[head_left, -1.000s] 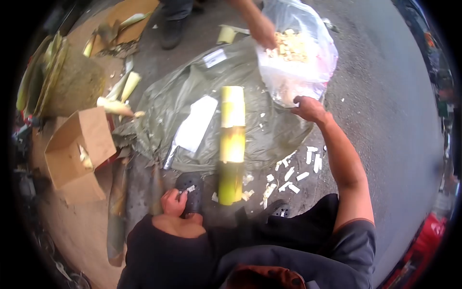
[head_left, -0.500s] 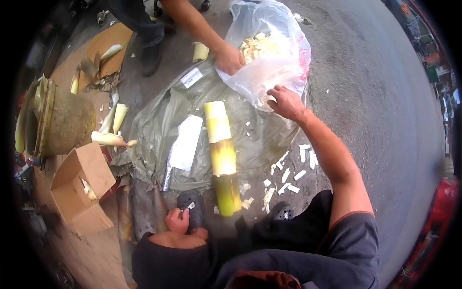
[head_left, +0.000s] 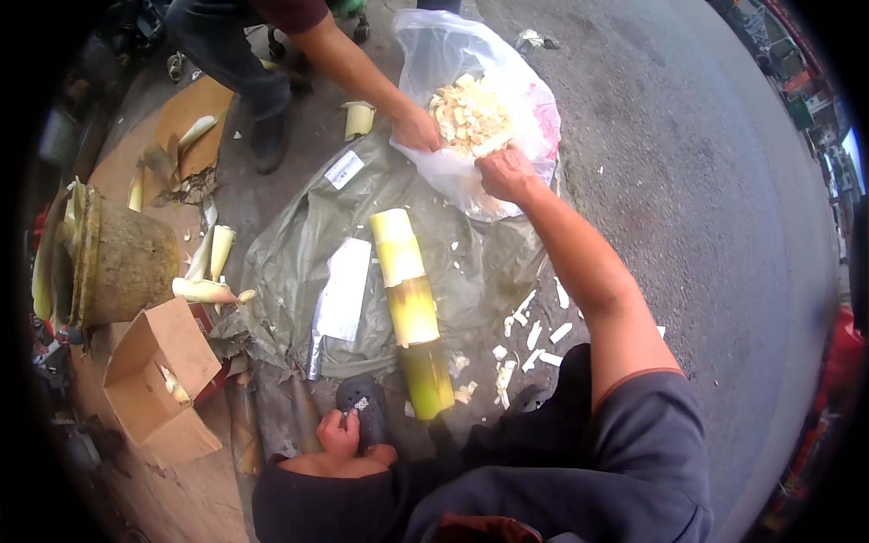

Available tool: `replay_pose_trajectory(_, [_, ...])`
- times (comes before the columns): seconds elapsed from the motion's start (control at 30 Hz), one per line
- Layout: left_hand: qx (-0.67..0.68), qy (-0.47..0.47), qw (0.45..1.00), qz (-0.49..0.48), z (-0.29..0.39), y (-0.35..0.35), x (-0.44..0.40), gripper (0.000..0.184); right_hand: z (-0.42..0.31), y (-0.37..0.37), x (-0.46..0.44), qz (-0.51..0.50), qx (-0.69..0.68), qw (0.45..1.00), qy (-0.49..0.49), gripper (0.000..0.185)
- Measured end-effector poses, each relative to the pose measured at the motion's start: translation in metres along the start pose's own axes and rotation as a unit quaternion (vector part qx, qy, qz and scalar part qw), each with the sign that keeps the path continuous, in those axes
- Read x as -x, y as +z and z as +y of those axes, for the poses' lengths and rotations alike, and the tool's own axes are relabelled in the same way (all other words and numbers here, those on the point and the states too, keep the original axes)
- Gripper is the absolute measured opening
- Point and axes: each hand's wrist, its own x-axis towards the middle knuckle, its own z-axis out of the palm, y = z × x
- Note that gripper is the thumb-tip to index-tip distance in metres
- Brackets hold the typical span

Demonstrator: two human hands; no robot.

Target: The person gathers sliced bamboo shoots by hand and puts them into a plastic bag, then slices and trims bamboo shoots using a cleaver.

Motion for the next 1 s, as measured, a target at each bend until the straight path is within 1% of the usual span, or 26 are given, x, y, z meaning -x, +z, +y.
replay_pose_trajectory(0.03, [-0.002, -0.013, 1.000, -0.011, 0.000, -0.001, 0.002, 0.037, 0.003, 0.004, 0.010, -0.034, -0.027, 0.999, -0.008, 0.030])
replay_pose_trajectory(0.1, [-0.005, -0.036, 0.999, -0.030, 0.002, -0.002, 0.001, 0.035, 0.001, -0.001, 0.029, -0.043, -0.033, 0.998, -0.022, 0.026])
replay_pose_trajectory(0.13, [-0.001, -0.024, 0.999, -0.023, 0.002, -0.002, 0.000, 0.036, 0.001, -0.008, 0.036, -0.046, -0.038, 0.998, -0.027, 0.025])
replay_pose_trajectory(0.17, [0.001, -0.012, 1.000, -0.015, 0.001, -0.001, -0.001, 0.037, -0.002, -0.016, 0.038, -0.084, -0.031, 0.996, -0.010, 0.028])
replay_pose_trajectory(0.2, [0.004, 0.000, 1.000, -0.006, 0.000, 0.000, -0.002, 0.038, -0.005, -0.033, 0.043, -0.099, -0.033, 0.995, 0.002, 0.028])
replay_pose_trajectory(0.27, [0.006, -0.014, 1.000, -0.010, 0.001, -0.001, -0.002, 0.038, -0.013, -0.067, 0.055, -0.137, -0.039, 0.990, 0.023, 0.028])
replay_pose_trajectory(0.3, [0.009, -0.022, 1.000, -0.012, 0.001, -0.002, 0.000, 0.039, -0.009, -0.075, 0.057, -0.126, -0.070, 0.989, 0.034, 0.028])
replay_pose_trajectory(0.37, [-0.006, -0.031, 0.999, -0.025, -0.002, -0.001, 0.002, 0.036, -0.006, -0.091, 0.064, -0.106, -0.077, 0.991, -0.005, 0.031])
replay_pose_trajectory(0.4, [-0.012, -0.035, 0.999, -0.031, -0.003, -0.001, 0.002, 0.035, -0.006, -0.094, 0.069, -0.095, -0.082, 0.992, -0.019, 0.034])
replay_pose_trajectory(0.47, [-0.007, -0.029, 0.999, -0.023, -0.001, 0.000, 0.001, 0.035, -0.015, -0.090, 0.074, -0.110, -0.073, 0.991, -0.018, 0.044])
replay_pose_trajectory(0.5, [-0.007, -0.028, 0.999, -0.015, 0.000, -0.001, 0.001, 0.035, -0.014, -0.074, 0.070, -0.051, -0.053, 0.995, -0.062, 0.053])
replay_pose_trajectory(0.57, [0.002, -0.020, 1.000, -0.010, 0.004, -0.004, 0.000, 0.037, -0.019, -0.063, 0.064, 0.126, -0.069, 0.982, -0.126, 0.051])
replay_pose_trajectory(0.6, [0.008, -0.015, 1.000, -0.005, 0.007, -0.003, -0.002, 0.038, -0.027, -0.062, 0.061, 0.214, -0.079, 0.961, -0.156, 0.050])
replay_pose_trajectory(0.63, [0.008, -0.020, 1.000, 0.001, 0.005, -0.001, 0.000, 0.037, -0.034, -0.065, 0.060, 0.291, -0.100, 0.930, -0.200, 0.044])
replay_pose_trajectory(0.67, [0.007, -0.017, 1.000, 0.004, 0.006, -0.001, 0.000, 0.037, -0.042, -0.070, 0.060, 0.335, -0.101, 0.911, -0.217, 0.035])
replay_pose_trajectory(0.73, [0.007, -0.008, 1.000, 0.016, 0.009, 0.000, -0.002, 0.037, -0.057, -0.078, 0.062, 0.339, -0.093, 0.903, -0.246, 0.030])
replay_pose_trajectory(0.8, [0.001, -0.012, 1.000, 0.016, 0.006, -0.001, -0.001, 0.036, -0.068, -0.064, 0.058, 0.260, -0.180, 0.915, -0.250, 0.028])
replay_pose_trajectory(0.83, [0.001, -0.013, 1.000, 0.012, 0.005, -0.001, -0.001, 0.036, -0.071, -0.053, 0.055, 0.184, -0.181, 0.934, -0.246, 0.029])
replay_pose_trajectory(0.87, [0.004, -0.013, 1.000, 0.006, 0.004, -0.001, -0.001, 0.036, -0.080, -0.051, 0.061, 0.074, -0.183, 0.962, -0.191, 0.031])
replay_pose_trajectory(0.9, [0.003, -0.017, 1.000, 0.008, 0.005, -0.001, -0.001, 0.036, -0.080, -0.032, 0.058, -0.001, -0.124, 0.976, -0.178, 0.034])
replay_pose_trajectory(0.97, [0.002, -0.012, 1.000, 0.017, 0.008, 0.001, -0.004, 0.036, -0.068, 0.003, 0.054, -0.126, -0.056, 0.972, -0.188, 0.040])
replay_pose_trajectory(1.0, [0.000, -0.012, 1.000, 0.020, 0.009, 0.000, -0.001, 0.036, -0.063, 0.014, 0.057, -0.161, -0.041, 0.971, -0.173, 0.041])
